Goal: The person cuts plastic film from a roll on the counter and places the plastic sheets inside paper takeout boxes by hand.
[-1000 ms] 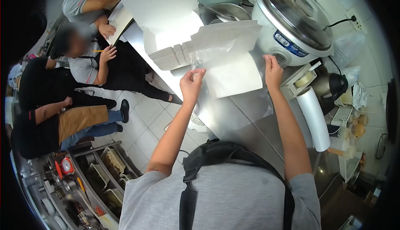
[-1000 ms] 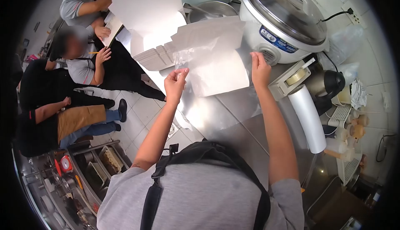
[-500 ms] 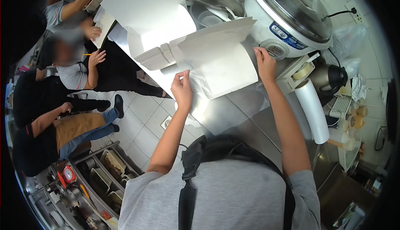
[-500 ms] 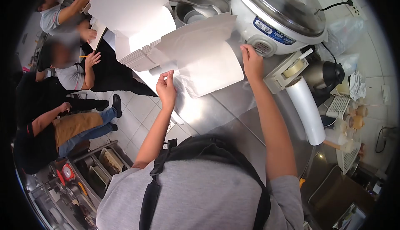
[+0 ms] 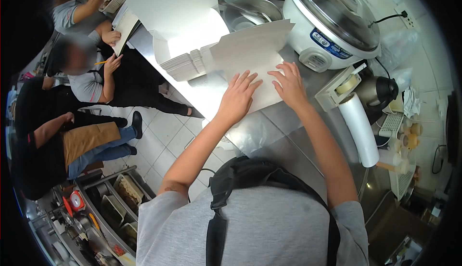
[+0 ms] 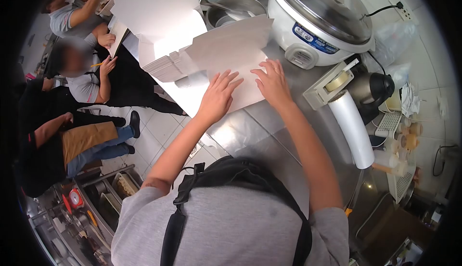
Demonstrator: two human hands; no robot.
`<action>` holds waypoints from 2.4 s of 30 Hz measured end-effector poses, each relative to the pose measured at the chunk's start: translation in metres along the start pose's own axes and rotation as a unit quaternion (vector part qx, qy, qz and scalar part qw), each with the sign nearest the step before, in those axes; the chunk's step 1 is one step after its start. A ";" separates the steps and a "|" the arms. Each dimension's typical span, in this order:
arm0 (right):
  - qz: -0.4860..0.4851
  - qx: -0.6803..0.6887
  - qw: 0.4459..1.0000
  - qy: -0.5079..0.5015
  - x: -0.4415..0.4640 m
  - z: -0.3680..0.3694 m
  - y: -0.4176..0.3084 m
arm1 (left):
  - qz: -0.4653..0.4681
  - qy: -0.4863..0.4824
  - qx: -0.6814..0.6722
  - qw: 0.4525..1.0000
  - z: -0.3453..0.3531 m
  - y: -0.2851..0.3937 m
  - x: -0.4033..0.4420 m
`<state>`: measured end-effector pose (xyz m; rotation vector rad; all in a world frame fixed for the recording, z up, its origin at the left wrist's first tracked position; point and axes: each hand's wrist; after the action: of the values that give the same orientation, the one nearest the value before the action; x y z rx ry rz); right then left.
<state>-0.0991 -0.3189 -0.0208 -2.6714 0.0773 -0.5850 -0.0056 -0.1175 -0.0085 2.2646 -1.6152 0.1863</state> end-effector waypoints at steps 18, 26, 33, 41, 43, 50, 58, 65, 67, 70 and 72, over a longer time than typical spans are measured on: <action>-0.055 -0.240 0.953 -0.175 0.017 0.049 0.035 | -0.052 -0.207 0.201 0.956 0.055 -0.045 0.011; 0.024 -0.308 0.901 -0.305 0.025 0.044 0.017 | 0.016 -0.286 0.263 0.921 0.043 -0.034 0.024; 0.071 -0.363 0.916 -0.154 -0.035 0.063 -0.005 | 0.034 -0.179 0.113 0.977 0.075 -0.071 0.002; 0.151 -0.047 0.981 0.110 -0.034 -0.021 -0.055 | -0.173 -0.028 0.036 0.984 -0.006 -0.044 -0.015; 0.086 -0.070 0.986 0.123 -0.017 -0.038 -0.064 | -0.170 0.101 -0.004 0.980 -0.009 -0.045 -0.015; -0.088 -0.096 0.991 -0.011 0.013 -0.015 -0.018 | 0.080 0.000 0.195 0.978 -0.002 -0.022 0.025; 0.024 -0.055 0.981 -0.182 -0.050 -0.024 -0.038 | 0.084 -0.215 0.062 0.971 -0.009 -0.014 -0.004; 0.015 -0.039 0.996 -0.074 -0.015 -0.042 -0.054 | 0.065 -0.196 -0.037 0.978 -0.012 0.007 0.023; -0.005 -0.055 0.991 -0.122 -0.010 -0.009 -0.041 | 0.046 -0.219 -0.013 0.975 0.022 0.011 0.027; 0.050 -0.067 0.963 -0.256 -0.031 0.029 -0.019 | -0.044 -0.275 0.071 0.958 0.043 0.004 0.015; 0.027 -0.118 0.973 -0.198 -0.044 0.021 -0.007 | -0.057 -0.310 0.162 0.935 0.043 -0.012 0.004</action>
<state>-0.1308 -0.2981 -0.0530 -2.9504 0.1100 -0.0168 0.0028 -0.1331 -0.0499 2.8620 -1.8346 -0.3590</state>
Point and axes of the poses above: each hand's wrist, its own x-axis towards the middle knuckle, its own z-axis out of the palm, y = z × x, and after that the axes turned 7 degrees about x, right-handed
